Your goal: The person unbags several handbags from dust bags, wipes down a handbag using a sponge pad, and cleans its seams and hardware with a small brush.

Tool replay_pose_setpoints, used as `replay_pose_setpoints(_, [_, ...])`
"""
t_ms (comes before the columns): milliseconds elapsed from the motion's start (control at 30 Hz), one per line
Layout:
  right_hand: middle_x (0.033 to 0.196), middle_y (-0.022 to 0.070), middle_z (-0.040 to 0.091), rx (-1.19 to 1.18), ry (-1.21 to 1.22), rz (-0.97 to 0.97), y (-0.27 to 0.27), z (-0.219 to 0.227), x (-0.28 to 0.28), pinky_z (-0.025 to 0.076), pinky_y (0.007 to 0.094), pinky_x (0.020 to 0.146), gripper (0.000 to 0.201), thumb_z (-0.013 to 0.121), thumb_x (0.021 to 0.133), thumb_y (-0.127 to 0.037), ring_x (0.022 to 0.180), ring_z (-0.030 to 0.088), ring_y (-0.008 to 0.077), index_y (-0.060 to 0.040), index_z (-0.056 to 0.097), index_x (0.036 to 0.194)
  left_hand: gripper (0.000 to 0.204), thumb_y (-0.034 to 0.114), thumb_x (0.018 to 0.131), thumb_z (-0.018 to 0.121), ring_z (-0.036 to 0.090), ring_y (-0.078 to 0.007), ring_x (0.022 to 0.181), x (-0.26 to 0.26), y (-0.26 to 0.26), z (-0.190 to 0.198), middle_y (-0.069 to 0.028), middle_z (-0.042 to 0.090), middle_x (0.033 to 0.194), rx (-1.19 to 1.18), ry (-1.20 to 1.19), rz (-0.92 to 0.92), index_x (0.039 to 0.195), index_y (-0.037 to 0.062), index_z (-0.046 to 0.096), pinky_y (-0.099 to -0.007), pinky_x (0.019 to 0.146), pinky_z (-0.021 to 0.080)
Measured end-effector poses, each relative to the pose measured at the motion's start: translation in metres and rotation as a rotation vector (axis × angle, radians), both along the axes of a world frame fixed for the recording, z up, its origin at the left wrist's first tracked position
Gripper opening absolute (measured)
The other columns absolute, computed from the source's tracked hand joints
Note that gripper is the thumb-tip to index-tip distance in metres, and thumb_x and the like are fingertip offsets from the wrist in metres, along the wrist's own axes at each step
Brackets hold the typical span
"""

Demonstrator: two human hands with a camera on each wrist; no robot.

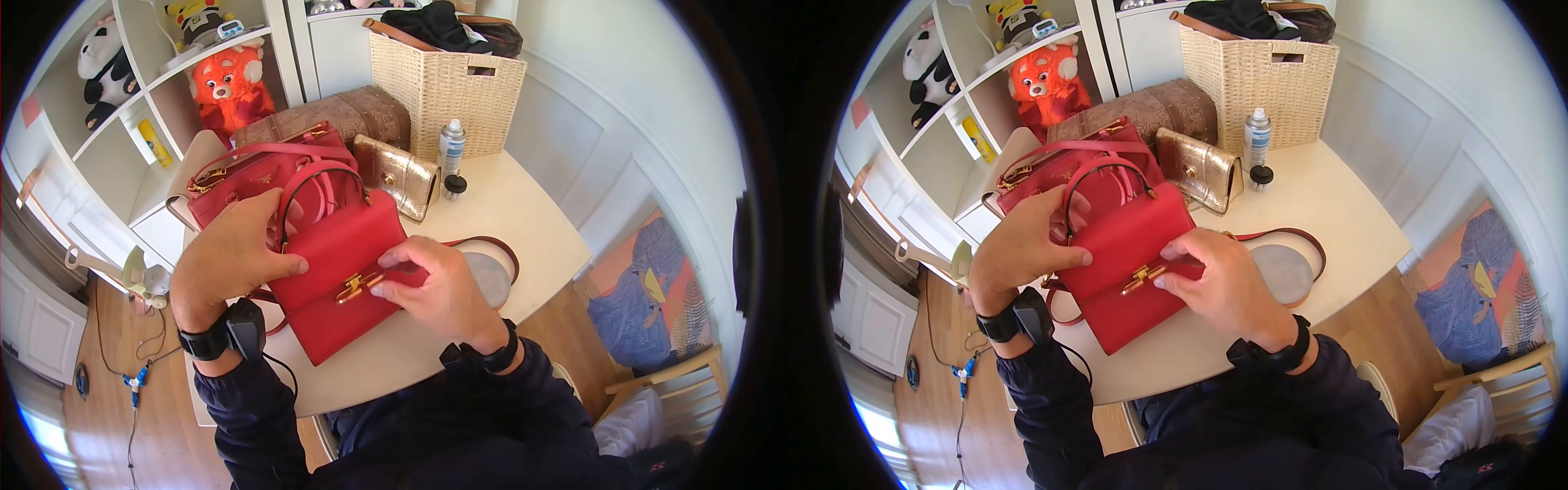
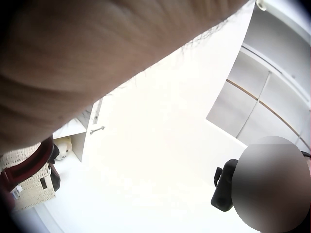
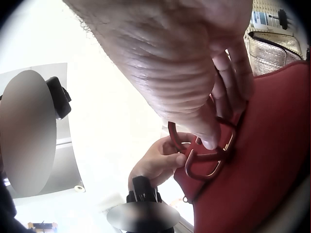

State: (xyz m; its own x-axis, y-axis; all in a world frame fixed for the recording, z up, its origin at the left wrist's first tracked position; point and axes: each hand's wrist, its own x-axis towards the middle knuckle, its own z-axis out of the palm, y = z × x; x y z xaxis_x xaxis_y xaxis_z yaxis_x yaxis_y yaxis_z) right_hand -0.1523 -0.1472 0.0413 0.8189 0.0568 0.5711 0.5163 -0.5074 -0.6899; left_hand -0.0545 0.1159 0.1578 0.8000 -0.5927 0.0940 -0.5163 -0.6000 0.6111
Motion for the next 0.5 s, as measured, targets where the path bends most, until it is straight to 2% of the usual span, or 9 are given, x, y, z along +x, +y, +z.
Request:
replay_pose_setpoints(67, [0.1, 0.0141, 0.078, 0.054, 0.038, -0.025, 0.003, 0.003, 0.006, 0.061, 0.0385, 0.081, 0.03, 0.091, 0.086, -0.012, 0.091, 0.077, 0.03, 0.0011, 0.073, 0.106, 0.054, 0.018, 0.075, 0.09, 0.072, -0.0309, 0.087, -0.006, -0.003, 0.005, -0.0183, 0.074, 0.094, -0.013, 0.108, -0.002, 0.119, -0.0041, 0.068, -0.0417, 0.083, 0.057])
replay_pose_setpoints(100, [0.098, 0.0143, 0.078, 0.125, 0.129, -0.016, 0.005, 0.006, 0.01, 0.061, 0.0374, 0.079, 0.029, 0.091, 0.087, -0.013, 0.088, 0.077, 0.0278, 0.002, 0.072, 0.105, 0.054, 0.018, 0.075, 0.09, 0.072, -0.0309, 0.087, -0.007, -0.004, 0.003, -0.0183, 0.074, 0.094, -0.011, 0.108, -0.002, 0.119, -0.0041, 0.068, -0.0417, 0.083, 0.057])
replay_pose_setpoints(167, [0.096, 0.0146, 0.078, 0.195, 0.216, -0.003, 0.007, 0.009, 0.013, 0.061, 0.0364, 0.077, 0.029, 0.091, 0.089, -0.014, 0.086, 0.078, 0.0255, 0.0029, 0.072, 0.103, 0.058, 0.02, 0.074, 0.09, 0.073, -0.039, 0.091, -0.009, -0.005, 0.001, -0.0237, 0.073, 0.097, -0.009, -0.088, -0.097, 0.12, -0.005, 0.067, -0.0443, 0.085, 0.057])
replay_pose_setpoints(267, [0.093, 0.0147, 0.078, 0.187, 0.242, -0.022, 0.006, 0.007, 0.011, 0.061, 0.0359, 0.075, 0.027, 0.09, 0.09, -0.013, 0.083, 0.077, 0.0243, 0.0031, 0.072, 0.102, 0.062, 0.023, 0.073, 0.09, 0.072, -0.0435, 0.094, -0.008, -0.005, 0.001, -0.0267, 0.072, 0.098, 0.041, -0.098, -0.081, 0.123, -0.0051, 0.066, -0.0455, 0.086, 0.057])
replay_pose_setpoints(367, [0.093, 0.0142, 0.077, 0.163, 0.233, -0.037, -0.001, 0.008, 0.002, 0.061, 0.0353, 0.073, 0.026, 0.089, 0.091, -0.014, 0.081, 0.077, 0.0231, 0.0023, 0.072, 0.101, 0.062, 0.024, 0.073, 0.089, 0.072, -0.043, 0.093, -0.011, -0.006, 0.005, -0.0265, 0.073, 0.097, 0.083, -0.081, -0.082, 0.123, -0.005, 0.066, -0.0455, 0.085, 0.057])
replay_pose_setpoints(467, [0.094, 0.0139, 0.076, 0.081, 0.196, -0.095, -0.024, 0.01, -0.009, 0.061, 0.0364, 0.075, 0.025, 0.089, 0.09, -0.014, 0.082, 0.076, 0.0264, 0.0014, 0.073, 0.1, 0.061, 0.024, 0.074, 0.089, 0.072, -0.0418, 0.091, -0.012, -0.006, 0.003, -0.0255, 0.073, 0.097, 0.04, -0.062, -0.079, 0.123, -0.0051, 0.066, -0.0458, 0.083, 0.057])
replay_pose_setpoints(500, [0.093, 0.0132, 0.076, -0.012, 0.13, -0.135, -0.035, 0.011, -0.013, 0.061, 0.0373, 0.077, 0.025, 0.089, 0.089, -0.015, 0.083, 0.075, 0.0286, 0.0011, 0.073, 0.099, 0.061, 0.024, 0.074, 0.089, 0.072, -0.0418, 0.091, -0.013, -0.006, 0.004, -0.0255, 0.073, 0.097, 0.028, -0.058, -0.085, 0.123, -0.0051, 0.066, -0.0458, 0.083, 0.057])
